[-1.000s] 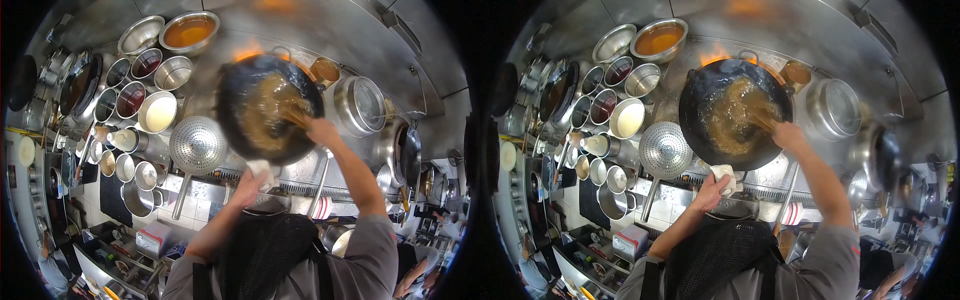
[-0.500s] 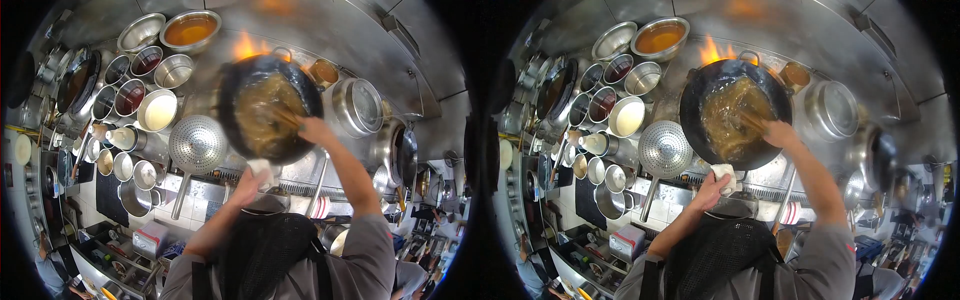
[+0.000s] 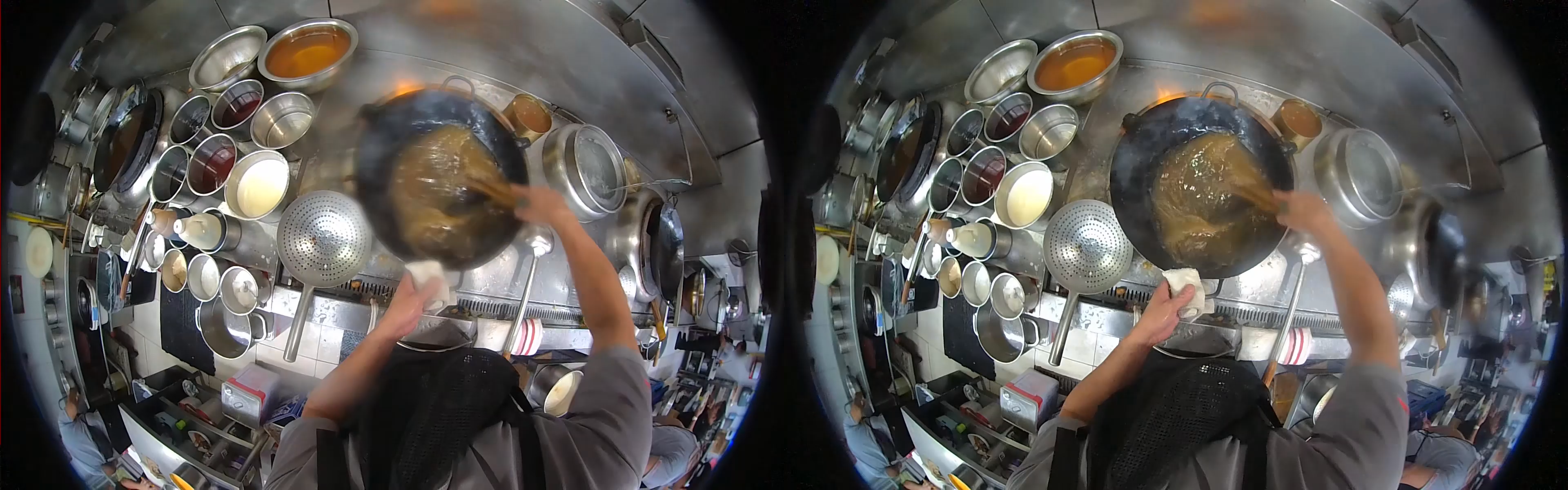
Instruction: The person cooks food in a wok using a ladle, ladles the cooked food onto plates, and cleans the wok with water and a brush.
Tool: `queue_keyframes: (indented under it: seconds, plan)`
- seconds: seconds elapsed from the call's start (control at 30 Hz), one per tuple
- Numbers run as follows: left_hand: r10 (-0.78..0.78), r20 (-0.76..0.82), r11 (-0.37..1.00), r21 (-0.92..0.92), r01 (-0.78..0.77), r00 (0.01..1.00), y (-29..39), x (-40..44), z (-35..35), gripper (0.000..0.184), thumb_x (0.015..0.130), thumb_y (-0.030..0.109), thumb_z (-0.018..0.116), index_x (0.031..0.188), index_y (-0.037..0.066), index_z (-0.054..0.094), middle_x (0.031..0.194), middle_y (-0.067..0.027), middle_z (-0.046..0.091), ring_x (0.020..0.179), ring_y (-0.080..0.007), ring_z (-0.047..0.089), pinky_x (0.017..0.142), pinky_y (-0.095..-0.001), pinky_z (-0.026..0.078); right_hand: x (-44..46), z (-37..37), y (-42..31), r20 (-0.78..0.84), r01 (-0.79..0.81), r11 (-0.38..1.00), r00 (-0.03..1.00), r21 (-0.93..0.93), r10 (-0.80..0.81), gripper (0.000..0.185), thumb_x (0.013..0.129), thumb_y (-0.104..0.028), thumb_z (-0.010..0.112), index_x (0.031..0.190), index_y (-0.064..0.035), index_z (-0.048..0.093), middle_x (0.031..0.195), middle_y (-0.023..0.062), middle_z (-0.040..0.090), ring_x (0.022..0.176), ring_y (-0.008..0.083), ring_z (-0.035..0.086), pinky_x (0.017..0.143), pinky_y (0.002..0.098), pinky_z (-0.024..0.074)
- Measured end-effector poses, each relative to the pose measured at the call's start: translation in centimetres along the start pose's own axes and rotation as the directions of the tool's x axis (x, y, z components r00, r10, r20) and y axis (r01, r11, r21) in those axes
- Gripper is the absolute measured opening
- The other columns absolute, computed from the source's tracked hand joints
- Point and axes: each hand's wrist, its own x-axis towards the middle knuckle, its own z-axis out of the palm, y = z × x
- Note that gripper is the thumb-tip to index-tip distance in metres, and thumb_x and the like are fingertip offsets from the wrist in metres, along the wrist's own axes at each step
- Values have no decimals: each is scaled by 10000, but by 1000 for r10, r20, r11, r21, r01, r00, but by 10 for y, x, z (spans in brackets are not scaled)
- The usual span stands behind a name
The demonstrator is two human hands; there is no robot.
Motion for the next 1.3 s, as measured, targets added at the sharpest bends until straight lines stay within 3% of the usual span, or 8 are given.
queue_keyframes:
  seconds: [0.23,0.4,0.53,0.9,1.03,1.1,1.23,1.3]
  plan:
    - [-33,-7,999,-18,33,999,12,-4,12,407,1018,101,666,1366,-8,484,1253,-103,639,1092,-179,642,947,-351,546,33,75,-156,-163,-43,995,985,94,58,619,936,-346,668,1491,-181,449,1134,276,718,1099,442,697,976,521,556]
    - [-45,-38,998,-50,44,998,10,-5,9,406,1013,84,667,1367,-5,487,1253,-109,646,1111,-185,649,949,-356,550,-60,60,-122,44,33,998,999,-47,-31,701,934,-374,680,1551,-208,394,1130,271,715,1100,444,700,985,531,541]
    - [-44,-24,995,-90,42,999,13,-6,11,403,1010,73,669,1367,3,495,1250,-103,648,1116,-184,648,958,-354,546,-12,64,-21,-245,-260,927,950,-270,195,676,950,-269,660,1565,-231,382,1055,278,711,987,471,717,840,540,590]
    - [-15,-23,1000,-11,14,1000,7,-4,9,355,1057,124,624,1369,12,500,1269,-91,639,1101,-191,659,945,-364,560,22,63,-188,-31,105,705,993,701,-117,748,934,-374,693,1591,-137,425,1280,271,680,688,335,742,547,397,604]
    - [2,-43,998,-56,-5,999,5,-7,14,361,1064,102,602,1395,21,485,1285,-88,631,1130,-203,653,966,-374,551,9,128,-116,-209,480,774,877,414,-432,802,890,-473,715,1585,-170,454,1346,278,647,1100,357,710,956,432,564]
    - [8,-42,997,-71,-11,999,5,-11,16,366,1065,98,598,1404,29,479,1297,-85,625,1147,-209,648,983,-380,544,-50,74,-88,135,225,891,945,395,-298,832,853,-505,738,1581,-208,467,1381,249,638,1268,354,628,1101,418,469]
    - [-30,-87,994,-109,20,996,3,-13,20,364,1065,92,594,1407,37,483,1309,-80,618,1168,-209,639,997,-381,537,-48,13,9,278,-84,982,960,168,34,789,841,-470,747,1566,-302,483,1367,181,671,1234,358,657,1046,427,518]
    - [-26,-91,990,-139,13,996,1,-11,18,370,1064,88,594,1413,35,482,1308,-79,618,1172,-205,636,993,-377,539,7,22,58,-109,18,998,994,-63,-25,758,878,-425,742,1567,-251,478,1400,135,664,1209,318,679,996,436,558]
